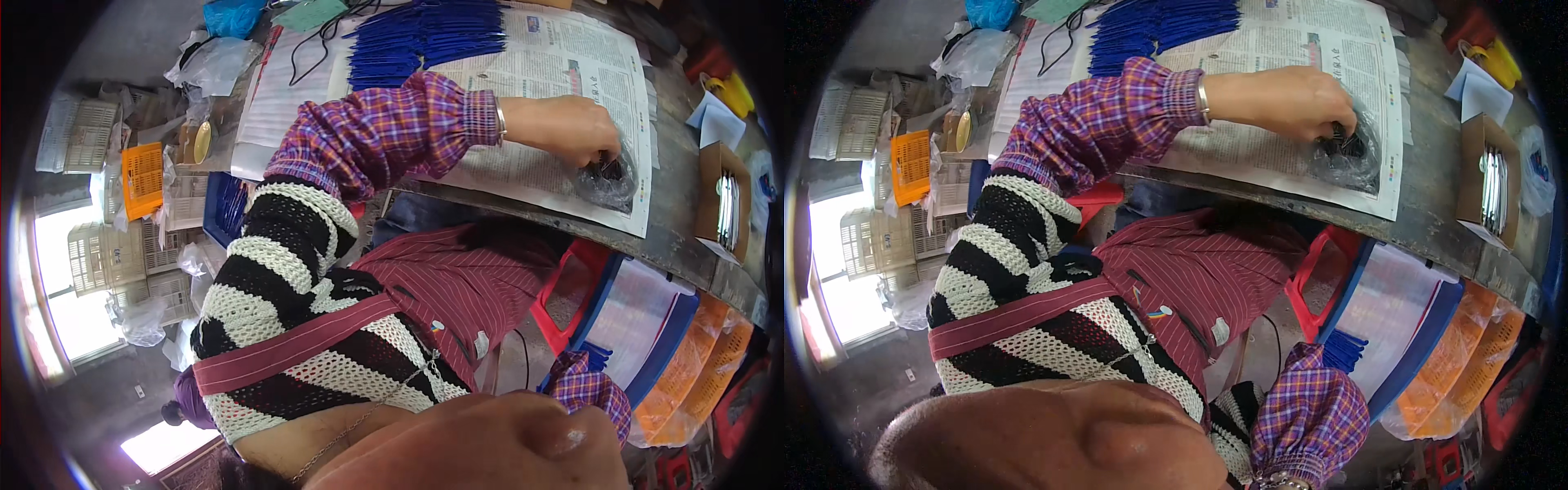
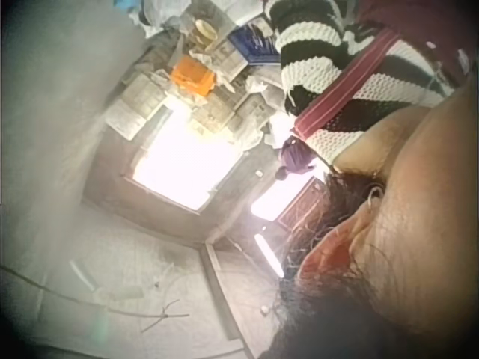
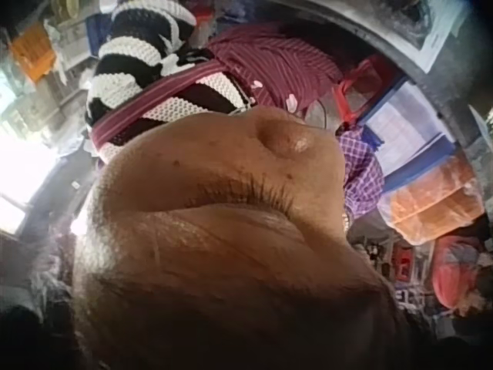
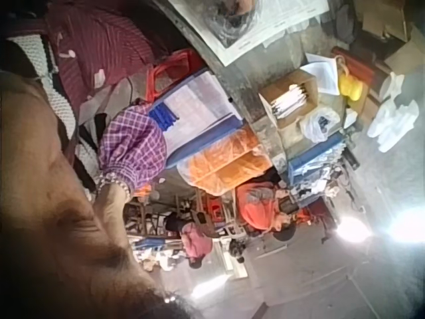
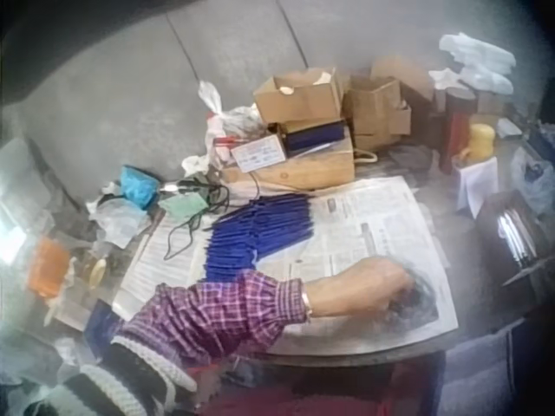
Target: Assembling blue pen barrels with black caps/components at a manufacturing workbench.
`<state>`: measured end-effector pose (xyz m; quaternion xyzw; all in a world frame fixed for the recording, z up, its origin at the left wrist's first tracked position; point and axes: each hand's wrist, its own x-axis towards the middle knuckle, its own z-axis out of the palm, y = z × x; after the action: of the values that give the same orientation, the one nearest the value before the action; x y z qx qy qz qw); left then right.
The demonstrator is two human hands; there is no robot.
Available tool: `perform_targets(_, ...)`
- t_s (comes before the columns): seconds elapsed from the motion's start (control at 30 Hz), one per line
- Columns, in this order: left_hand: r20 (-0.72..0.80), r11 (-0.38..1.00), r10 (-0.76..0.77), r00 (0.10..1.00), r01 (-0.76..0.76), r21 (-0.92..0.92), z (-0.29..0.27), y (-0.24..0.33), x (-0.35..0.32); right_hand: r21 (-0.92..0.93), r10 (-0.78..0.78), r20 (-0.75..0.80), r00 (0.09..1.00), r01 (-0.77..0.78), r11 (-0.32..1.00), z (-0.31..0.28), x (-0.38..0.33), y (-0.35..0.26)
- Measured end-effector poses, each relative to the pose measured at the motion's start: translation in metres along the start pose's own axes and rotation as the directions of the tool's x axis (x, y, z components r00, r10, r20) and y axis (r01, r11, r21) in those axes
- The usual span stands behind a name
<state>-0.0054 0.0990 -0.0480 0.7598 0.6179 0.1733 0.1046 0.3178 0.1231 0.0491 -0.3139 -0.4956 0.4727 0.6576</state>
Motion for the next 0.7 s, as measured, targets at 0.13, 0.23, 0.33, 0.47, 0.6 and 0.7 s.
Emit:
perform_targets(0.13,-0.013,0.999,0.003,1.000,-0.003,0.034,0.012,0.000,0.000,0.150,0.064,0.036,0.997,-0.069,0.986,-0.001,-0.003,0.012)
perform_targets(0.23,0.090,0.996,-0.054,0.994,0.047,0.081,0.011,0.009,0.004,0.234,0.076,0.068,0.995,-0.089,0.968,-0.002,-0.002,0.018)
perform_targets(0.33,0.012,0.997,0.037,0.999,-0.038,0.067,0.023,0.003,0.005,0.249,0.029,0.059,0.998,-0.043,0.967,-0.014,-0.001,0.004)
perform_targets(0.47,-0.022,0.999,-0.007,1.000,0.008,0.032,0.015,0.003,-0.007,0.326,0.442,0.276,0.853,-0.516,0.792,-0.006,-0.001,0.064)
perform_targets(0.6,-0.102,0.999,0.049,0.994,-0.048,0.017,0.015,0.003,-0.006,0.591,0.607,0.383,0.696,-0.690,0.418,-0.032,-0.006,0.128)
perform_targets(0.7,-0.106,0.999,0.049,0.993,-0.047,0.025,0.014,0.006,-0.002,0.656,0.577,0.401,0.711,-0.663,0.361,-0.050,-0.008,0.144)
